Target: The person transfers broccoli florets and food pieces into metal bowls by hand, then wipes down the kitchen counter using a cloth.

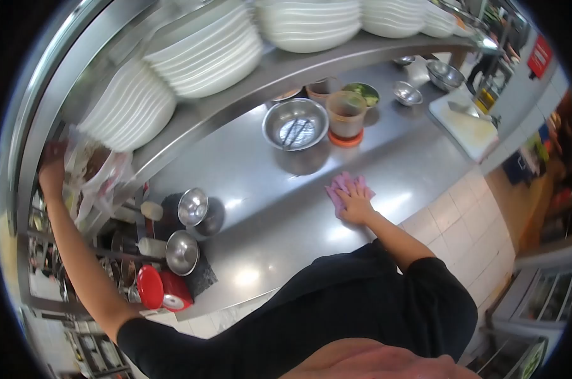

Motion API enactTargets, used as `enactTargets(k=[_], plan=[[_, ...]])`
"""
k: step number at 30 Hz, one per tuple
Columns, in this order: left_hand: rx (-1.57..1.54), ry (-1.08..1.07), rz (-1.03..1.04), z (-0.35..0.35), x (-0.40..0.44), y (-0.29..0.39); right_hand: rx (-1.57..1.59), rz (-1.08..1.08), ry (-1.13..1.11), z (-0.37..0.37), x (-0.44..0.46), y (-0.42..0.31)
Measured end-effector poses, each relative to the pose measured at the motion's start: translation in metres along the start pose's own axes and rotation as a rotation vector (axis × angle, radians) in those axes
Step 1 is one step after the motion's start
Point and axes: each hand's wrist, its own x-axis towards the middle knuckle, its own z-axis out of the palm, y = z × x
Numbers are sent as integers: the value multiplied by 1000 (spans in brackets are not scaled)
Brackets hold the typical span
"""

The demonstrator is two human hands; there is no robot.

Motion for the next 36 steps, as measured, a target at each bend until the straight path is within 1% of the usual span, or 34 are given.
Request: enactTargets(k=[1, 3, 4, 5, 6, 7, 8, 9, 10, 11, 13, 14, 15, 16, 17, 18, 19, 20, 21, 24, 26, 27, 28, 29, 30, 31, 32, 33, 34, 35, 36], plan=[[-32, 2, -13, -34, -36, 61, -8, -56, -29, -5, -2, -1], [-214, 25, 18, -41, -63, 92, 6, -79, -20, -11, -3, -4], [-395, 46, 27, -46, -76, 104, 23, -107, -36, -10, -2, -4], [-387, 128, 124, -56, -90, 133, 33, -149, -53, -10, 2, -5], [-317, 203, 255, -73, -103, 177, 32, -189, -54, -9, 6, -7], [-231, 227, 416, -83, -106, 200, 51, -226, -37, -8, 7, -7], [-195, 221, 486, -92, -108, 229, 67, -255, -21, -7, 8, -7], [-202, 197, 527, -94, -108, 251, 60, -279, -23, -5, 11, -8], [-265, 114, 550, -96, -105, 272, 59, -299, -3, 0, 13, -7], [-263, 119, 541, -95, -103, 289, 59, -310, 16, 4, 13, -5], [-253, 37, 557, -87, -93, 320, 54, -312, 32, 10, 17, -4], [-266, 27, 572, -80, -80, 329, 59, -303, 41, 9, 18, -5], [-262, 41, 638, -76, -71, 342, 66, -275, 46, 6, 16, -3], [-260, 57, 706, -70, -64, 357, 81, -304, 26, 4, 15, 0], [-277, 54, 723, -72, -63, 375, 94, -338, 1, 1, 14, 4], [-309, -137, 605, -80, -65, 394, 95, -322, 0, -2, 12, 8], [-333, -325, 477, -84, -67, 411, 98, -358, -25, -6, 12, 12], [-167, -261, 423, -67, -57, 409, 96, -401, -50, -10, 14, 18], [-169, -259, 416, -73, -59, 422, 90, -405, -52, -11, 17, 26], [55, -70, 402, -88, -62, 441, 99, -482, -127, -25, 24, 61], [75, -31, 302, -90, -70, 446, 72, -501, -37, -43, 28, 94], [89, -45, 188, -94, -80, 452, 76, -509, -47, -47, 33, 118], [103, -58, 77, -100, -91, 458, 81, -445, 40, -51, 42, 152], [60, 95, 138, -98, -104, 447, 91, -376, 128, -55, 51, 187], [15, 245, 197, -98, -124, 440, 85, -314, 137, -70, 57, 220], [32, 254, 232, -116, -150, 460, 79, -251, 142, -92, 62, 253], [86, 264, 242, -124, -176, 457, 119, -225, 202, -113, 70, 286], [-55, 227, 71, -135, -209, 489, 158, -197, 260, -127, 81, 320], [-179, 161, -35, -140, -245, 491, 123, -149, 347, -129, 94, 361], [-267, 92, -29, -134, -271, 499, 88, -103, 430, -127, 108, 388], [-354, 22, -30, -128, -297, 507, 97, -105, 411, -131, 121, 396]])
